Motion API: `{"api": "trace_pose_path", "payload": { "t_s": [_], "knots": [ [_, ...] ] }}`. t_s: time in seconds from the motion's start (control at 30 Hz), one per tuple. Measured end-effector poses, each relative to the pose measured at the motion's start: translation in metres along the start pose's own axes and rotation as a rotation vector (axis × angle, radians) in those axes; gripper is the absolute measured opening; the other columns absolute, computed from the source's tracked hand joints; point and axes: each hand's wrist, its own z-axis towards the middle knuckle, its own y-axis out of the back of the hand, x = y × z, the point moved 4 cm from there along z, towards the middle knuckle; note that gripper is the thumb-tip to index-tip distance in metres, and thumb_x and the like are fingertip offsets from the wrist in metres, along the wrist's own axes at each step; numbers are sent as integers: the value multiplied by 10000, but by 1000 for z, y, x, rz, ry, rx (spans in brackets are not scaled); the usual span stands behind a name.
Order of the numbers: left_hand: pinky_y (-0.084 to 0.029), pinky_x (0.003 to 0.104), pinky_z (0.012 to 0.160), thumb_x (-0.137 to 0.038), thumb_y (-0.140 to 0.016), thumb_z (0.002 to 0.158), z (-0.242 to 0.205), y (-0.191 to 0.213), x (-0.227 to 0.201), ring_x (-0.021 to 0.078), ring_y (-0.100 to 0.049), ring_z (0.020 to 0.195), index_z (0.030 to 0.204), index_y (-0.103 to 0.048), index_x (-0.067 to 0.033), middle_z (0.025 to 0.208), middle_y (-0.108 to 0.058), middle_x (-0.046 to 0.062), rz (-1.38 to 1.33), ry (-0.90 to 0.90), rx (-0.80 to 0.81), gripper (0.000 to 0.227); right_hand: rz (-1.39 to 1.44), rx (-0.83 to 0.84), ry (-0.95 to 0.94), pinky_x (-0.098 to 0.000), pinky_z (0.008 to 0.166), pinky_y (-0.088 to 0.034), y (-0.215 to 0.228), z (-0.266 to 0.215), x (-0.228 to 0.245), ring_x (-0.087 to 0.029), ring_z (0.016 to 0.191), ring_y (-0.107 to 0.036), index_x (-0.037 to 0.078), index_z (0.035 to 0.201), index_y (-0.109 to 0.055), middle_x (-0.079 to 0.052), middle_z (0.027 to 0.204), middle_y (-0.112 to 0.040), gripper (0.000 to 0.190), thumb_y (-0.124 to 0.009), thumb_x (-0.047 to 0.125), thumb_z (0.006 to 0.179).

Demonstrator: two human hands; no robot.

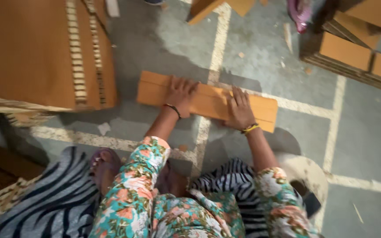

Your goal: The person sits on the floor and folds flat cardboard pieces into rectangular boxes. They align the edges, press the flaps to secure the shape, and place the finished boxes on the floor.

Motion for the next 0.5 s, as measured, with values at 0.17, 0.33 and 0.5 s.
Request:
{"api": "trace_pose_path", "payload": {
  "t_s": [0.17,0.33,0.5],
  "knots": [
    [-105,668,1192,-501,-782,714,-6,3,0,375,-284,1481,1596,-215,-143,1578,-352,164,-38,-26,-71,1108,-133,52,17,-618,1169,-185,15,16,27,-436,1457,-305,-2,1550,-309,-245,1576,-326,1323,-842,715,574],
    [-111,666,1192,-630,-790,689,-9,11,2,389,-295,1469,1612,-227,-140,1571,-360,191,-84,-82,-51,1187,-216,80,-44,-567,1164,-266,22,17,33,-374,1354,-431,68,1517,-369,-183,1435,-477,1295,-819,720,491],
    [-130,656,1181,-644,-792,672,-2,8,3,360,-327,1452,1597,-269,-170,1545,-392,175,-21,-77,-52,1163,-113,35,-27,-537,1073,-355,23,18,26,-390,1187,-511,68,1501,-445,-201,1293,-557,1201,-820,704,553]
  ]
}}
